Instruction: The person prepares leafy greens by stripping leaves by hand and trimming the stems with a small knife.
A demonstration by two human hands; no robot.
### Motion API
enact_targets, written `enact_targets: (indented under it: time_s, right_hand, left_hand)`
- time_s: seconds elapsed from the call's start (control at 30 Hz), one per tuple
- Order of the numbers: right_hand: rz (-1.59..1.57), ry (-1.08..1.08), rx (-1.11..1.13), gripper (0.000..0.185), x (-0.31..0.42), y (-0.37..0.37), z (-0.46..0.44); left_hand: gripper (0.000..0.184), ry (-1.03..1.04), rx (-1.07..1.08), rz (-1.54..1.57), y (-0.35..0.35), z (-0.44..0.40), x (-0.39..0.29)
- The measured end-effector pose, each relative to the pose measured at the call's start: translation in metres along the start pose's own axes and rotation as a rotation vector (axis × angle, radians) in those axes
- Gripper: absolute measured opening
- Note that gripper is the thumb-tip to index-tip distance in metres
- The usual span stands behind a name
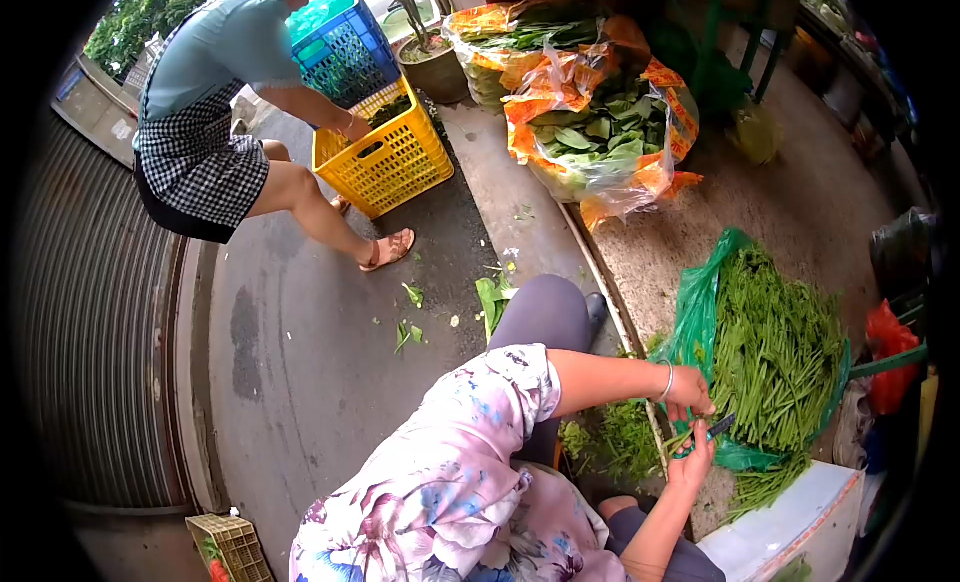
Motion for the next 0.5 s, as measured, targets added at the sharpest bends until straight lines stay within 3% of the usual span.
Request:
enact_targets:
  time_s: [0.17,0.5]
  right_hand:
    - [-0.019,-0.024,0.027,0.012,0.005,0.000,-0.003]
    - [0.000,-0.030,0.037,0.019,0.013,0.014,0.006]
  left_hand:
    - [0.027,-0.012,0.008,0.178,0.009,-0.007,0.004]
    - [0.015,0.035,-0.050,0.210,0.000,0.010,-0.009]
Point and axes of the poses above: each hand's wrist, its own z-axis away from the middle knuckle, its own y-axis out of the palm, x = y × z, the point moved 5 cm from there along -z, towards the middle knuckle, and after that the axes turned 6 degrees about -x, right-handed, at the moved point
